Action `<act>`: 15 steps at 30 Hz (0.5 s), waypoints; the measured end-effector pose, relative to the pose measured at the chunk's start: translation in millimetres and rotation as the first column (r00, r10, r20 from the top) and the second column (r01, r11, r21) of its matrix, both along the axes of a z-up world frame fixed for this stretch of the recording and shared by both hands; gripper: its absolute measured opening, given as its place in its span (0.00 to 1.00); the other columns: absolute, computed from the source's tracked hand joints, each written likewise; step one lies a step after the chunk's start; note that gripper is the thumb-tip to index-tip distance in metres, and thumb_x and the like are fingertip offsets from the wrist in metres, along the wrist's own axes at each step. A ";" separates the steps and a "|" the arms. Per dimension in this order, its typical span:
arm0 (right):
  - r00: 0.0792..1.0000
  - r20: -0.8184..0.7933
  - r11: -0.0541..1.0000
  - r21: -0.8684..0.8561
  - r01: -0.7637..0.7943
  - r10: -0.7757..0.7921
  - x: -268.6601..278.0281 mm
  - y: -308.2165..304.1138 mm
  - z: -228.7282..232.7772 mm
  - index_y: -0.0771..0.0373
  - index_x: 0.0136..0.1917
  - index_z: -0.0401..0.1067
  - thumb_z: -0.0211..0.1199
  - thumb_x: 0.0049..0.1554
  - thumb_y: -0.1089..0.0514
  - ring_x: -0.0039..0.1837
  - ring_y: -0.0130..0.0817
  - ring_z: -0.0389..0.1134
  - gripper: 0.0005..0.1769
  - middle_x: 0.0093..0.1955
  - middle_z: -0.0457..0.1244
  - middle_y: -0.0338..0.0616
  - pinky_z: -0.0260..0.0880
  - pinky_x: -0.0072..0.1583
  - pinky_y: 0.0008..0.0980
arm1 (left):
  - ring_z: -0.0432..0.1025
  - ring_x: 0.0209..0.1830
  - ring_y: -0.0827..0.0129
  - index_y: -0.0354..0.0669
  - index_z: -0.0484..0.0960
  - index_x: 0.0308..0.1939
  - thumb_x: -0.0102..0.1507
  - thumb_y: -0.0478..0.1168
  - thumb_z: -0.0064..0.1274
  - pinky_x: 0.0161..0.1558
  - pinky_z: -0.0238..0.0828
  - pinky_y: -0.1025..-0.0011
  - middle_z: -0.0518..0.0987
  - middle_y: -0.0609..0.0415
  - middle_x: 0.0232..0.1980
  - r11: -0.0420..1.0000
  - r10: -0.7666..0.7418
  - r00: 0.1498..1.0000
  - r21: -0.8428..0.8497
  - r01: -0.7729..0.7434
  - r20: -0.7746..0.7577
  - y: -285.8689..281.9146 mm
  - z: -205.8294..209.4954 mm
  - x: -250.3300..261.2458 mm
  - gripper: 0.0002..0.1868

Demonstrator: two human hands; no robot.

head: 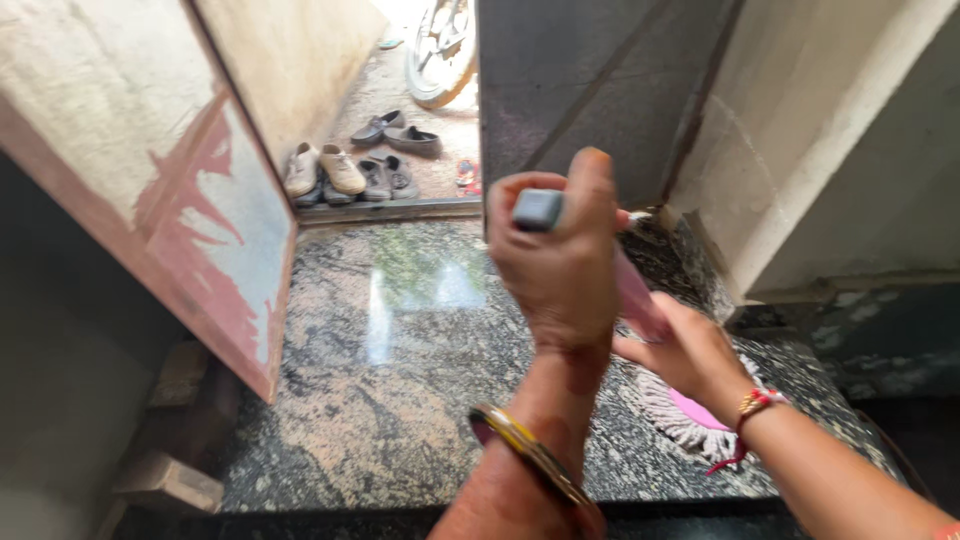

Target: The person mops the granite floor of a staircase landing and steps by hand using a mop, then carries the mop down the stairs to a bucket.

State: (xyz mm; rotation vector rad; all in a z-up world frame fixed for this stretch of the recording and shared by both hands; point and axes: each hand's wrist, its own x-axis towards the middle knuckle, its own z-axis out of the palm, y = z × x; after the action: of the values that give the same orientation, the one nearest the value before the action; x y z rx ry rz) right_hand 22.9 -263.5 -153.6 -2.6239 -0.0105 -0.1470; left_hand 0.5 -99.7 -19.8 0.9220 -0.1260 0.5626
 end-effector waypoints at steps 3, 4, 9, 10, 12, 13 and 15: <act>1.000 -0.016 1.000 -0.014 -0.016 0.016 8.5 -36.6 -51.1 0.55 0.56 0.70 0.73 0.45 0.37 0.55 0.47 0.75 0.32 0.51 0.71 0.53 0.73 0.55 0.43 | 0.76 0.27 0.74 0.41 0.75 0.31 0.57 0.42 0.64 0.34 0.75 0.76 0.80 0.55 0.27 0.890 0.372 0.924 0.318 -0.327 -0.092 -15.5 -6.8 -13.6 0.13; 0.999 -0.035 1.000 0.005 0.031 -0.031 10.8 -37.8 -62.6 0.56 0.56 0.70 0.72 0.46 0.37 0.56 0.49 0.75 0.31 0.51 0.71 0.55 0.72 0.55 0.44 | 0.74 0.26 0.75 0.41 0.75 0.31 0.57 0.41 0.62 0.31 0.74 0.75 0.78 0.55 0.27 0.926 0.309 0.942 0.267 -0.268 -0.127 -12.8 -8.5 -15.4 0.11; 0.976 -0.134 0.976 0.108 0.187 -0.172 13.4 1.3 -54.6 0.54 0.58 0.73 0.69 0.47 0.33 0.56 0.51 0.74 0.33 0.52 0.72 0.53 0.71 0.58 0.47 | 0.74 0.22 0.76 0.41 0.74 0.30 0.56 0.38 0.56 0.26 0.75 0.75 0.78 0.56 0.24 0.991 0.119 0.990 0.070 -0.114 -0.079 12.7 2.6 -16.2 0.07; 0.978 -0.128 0.981 0.089 0.174 -0.162 12.4 16.7 -48.4 0.54 0.57 0.73 0.69 0.47 0.32 0.56 0.51 0.74 0.33 0.52 0.72 0.53 0.71 0.58 0.47 | 0.75 0.21 0.75 0.40 0.75 0.30 0.57 0.38 0.56 0.24 0.75 0.75 0.78 0.55 0.23 0.988 0.136 0.989 0.083 -0.131 -0.059 23.3 7.6 -13.2 0.07; 0.983 -0.113 0.988 0.053 0.148 -0.141 12.0 47.4 -35.0 0.55 0.56 0.74 0.68 0.49 0.31 0.56 0.51 0.74 0.33 0.51 0.72 0.53 0.72 0.58 0.46 | 0.76 0.18 0.74 0.37 0.77 0.28 0.58 0.37 0.55 0.21 0.74 0.74 0.79 0.52 0.22 0.980 0.168 0.986 0.110 -0.166 -0.011 46.3 20.3 -4.6 0.07; 0.987 -0.111 0.988 0.090 0.123 -0.113 13.0 60.6 -27.8 0.55 0.57 0.74 0.68 0.48 0.31 0.56 0.50 0.74 0.32 0.51 0.72 0.53 0.72 0.58 0.47 | 0.76 0.18 0.73 0.37 0.77 0.28 0.58 0.37 0.56 0.21 0.75 0.75 0.79 0.52 0.22 0.974 0.190 0.982 0.125 -0.191 0.017 55.2 26.6 -1.3 0.07; 0.993 -0.108 0.985 0.157 0.068 -0.051 14.6 80.5 -14.2 0.53 0.58 0.73 0.68 0.48 0.32 0.55 0.48 0.74 0.32 0.50 0.73 0.51 0.72 0.57 0.48 | 0.77 0.18 0.73 0.37 0.77 0.29 0.58 0.37 0.57 0.20 0.76 0.75 0.79 0.51 0.22 0.958 0.236 0.969 0.149 -0.244 0.071 70.2 34.8 2.5 0.08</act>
State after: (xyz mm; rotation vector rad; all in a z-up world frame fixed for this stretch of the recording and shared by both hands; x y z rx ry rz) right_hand 37.4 -183.0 -167.9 -2.4689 0.1114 -0.0304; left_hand 3.0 -29.5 15.0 1.0838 -0.1072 0.8114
